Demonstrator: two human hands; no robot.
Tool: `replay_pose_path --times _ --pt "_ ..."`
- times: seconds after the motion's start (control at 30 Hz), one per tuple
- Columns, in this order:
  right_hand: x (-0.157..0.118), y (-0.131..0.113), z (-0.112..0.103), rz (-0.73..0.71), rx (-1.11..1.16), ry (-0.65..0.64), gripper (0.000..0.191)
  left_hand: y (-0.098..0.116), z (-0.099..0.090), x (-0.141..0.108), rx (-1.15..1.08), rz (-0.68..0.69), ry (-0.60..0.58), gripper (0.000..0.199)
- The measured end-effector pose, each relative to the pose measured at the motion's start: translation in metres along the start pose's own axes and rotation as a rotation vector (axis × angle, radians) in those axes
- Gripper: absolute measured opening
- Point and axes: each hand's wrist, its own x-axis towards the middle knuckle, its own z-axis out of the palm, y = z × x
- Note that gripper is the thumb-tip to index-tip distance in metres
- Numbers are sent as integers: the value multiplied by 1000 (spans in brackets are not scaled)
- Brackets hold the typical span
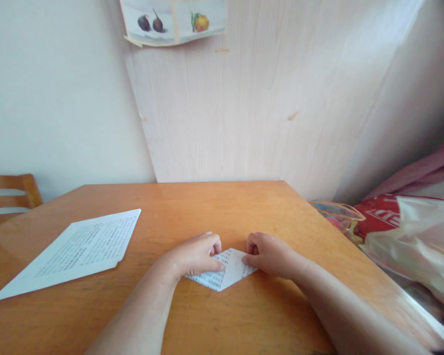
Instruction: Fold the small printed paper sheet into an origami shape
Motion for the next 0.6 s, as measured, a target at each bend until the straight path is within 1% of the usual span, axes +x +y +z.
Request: replay_pose_path --times 0.2,0.3,0.4,0.47,0.53,0.6 --pt "-2 0 0 -40 -12 28 10 -2 3 0 -48 -11 -13 29" --pt "-2 0 1 -64 -1 43 10 -3 7 1 -121 -32 -11 26" --pt "0 1 4 -85 43 72 8 -2 9 4 -248 -54 8 23" --pt "4 3 5 -91 92 152 8 0 7 5 -357 -74 46 22" --pt "8 5 5 -93 149 313 12 2 3 6 -467 -89 114 21" --pt "12 9 4 -82 219 502 22 3 -1 7 -595 -97 187 22"
